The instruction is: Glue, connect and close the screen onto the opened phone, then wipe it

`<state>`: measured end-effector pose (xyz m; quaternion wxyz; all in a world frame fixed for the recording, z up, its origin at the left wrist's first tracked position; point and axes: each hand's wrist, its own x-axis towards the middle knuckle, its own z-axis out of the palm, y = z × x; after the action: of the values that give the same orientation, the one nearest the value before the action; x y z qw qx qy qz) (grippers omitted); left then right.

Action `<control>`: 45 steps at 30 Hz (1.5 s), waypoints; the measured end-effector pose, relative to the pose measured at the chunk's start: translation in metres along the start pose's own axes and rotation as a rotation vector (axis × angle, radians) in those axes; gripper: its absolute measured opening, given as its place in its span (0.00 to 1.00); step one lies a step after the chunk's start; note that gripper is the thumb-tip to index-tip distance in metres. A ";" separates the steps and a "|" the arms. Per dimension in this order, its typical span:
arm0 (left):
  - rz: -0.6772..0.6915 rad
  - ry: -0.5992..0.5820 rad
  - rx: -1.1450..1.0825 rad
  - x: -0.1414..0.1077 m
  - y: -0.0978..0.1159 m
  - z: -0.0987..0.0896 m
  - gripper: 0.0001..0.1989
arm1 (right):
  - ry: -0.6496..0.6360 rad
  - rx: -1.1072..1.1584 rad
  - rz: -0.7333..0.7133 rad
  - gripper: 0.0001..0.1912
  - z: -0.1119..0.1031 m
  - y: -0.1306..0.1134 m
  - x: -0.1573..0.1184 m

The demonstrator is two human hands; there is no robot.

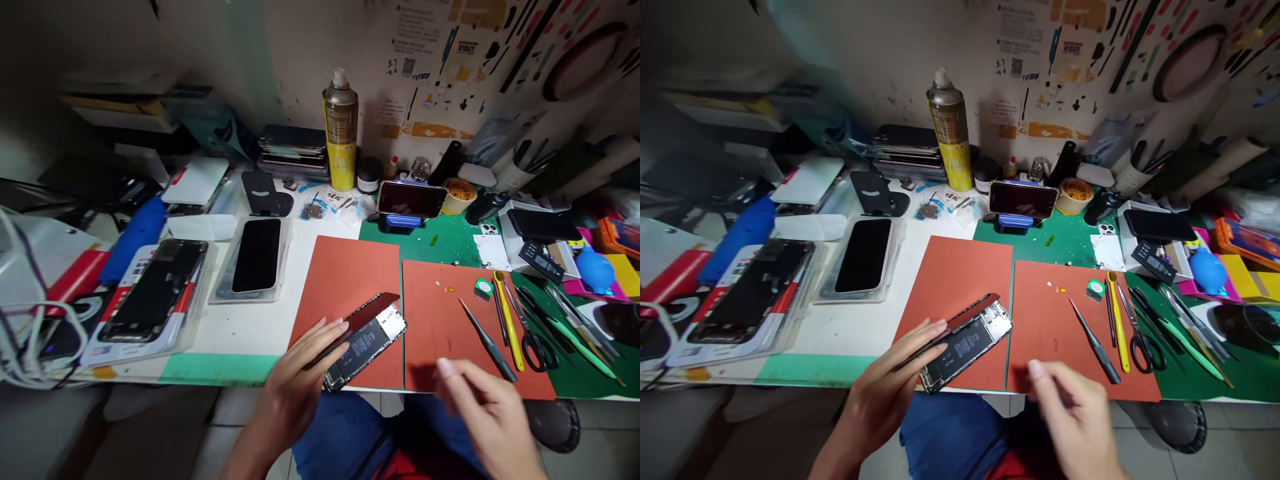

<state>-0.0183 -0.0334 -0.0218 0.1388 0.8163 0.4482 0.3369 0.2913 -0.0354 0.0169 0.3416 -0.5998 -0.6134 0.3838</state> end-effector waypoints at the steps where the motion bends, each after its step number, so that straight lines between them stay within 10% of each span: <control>1: 0.016 -0.008 -0.007 0.000 0.001 -0.001 0.25 | -0.139 0.172 0.163 0.25 0.018 -0.015 0.003; 8: 0.094 -0.032 -0.025 -0.003 0.008 0.000 0.31 | -0.330 0.633 0.645 0.39 0.097 -0.058 0.027; 17: 0.141 -0.209 0.137 -0.004 0.012 -0.021 0.34 | -0.302 0.649 0.724 0.39 0.100 -0.052 0.015; 23: -0.175 -0.208 -0.072 -0.025 0.034 -0.043 0.24 | -0.275 0.646 0.792 0.40 0.100 -0.054 0.013; 45: -0.317 0.001 0.047 -0.020 0.023 -0.014 0.26 | -0.253 0.724 0.710 0.34 0.098 -0.036 0.003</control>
<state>-0.0208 -0.0639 -0.0078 0.1708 0.7383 0.5792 0.3003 0.1883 -0.0380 0.0023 0.2992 -0.5631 -0.2369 0.7330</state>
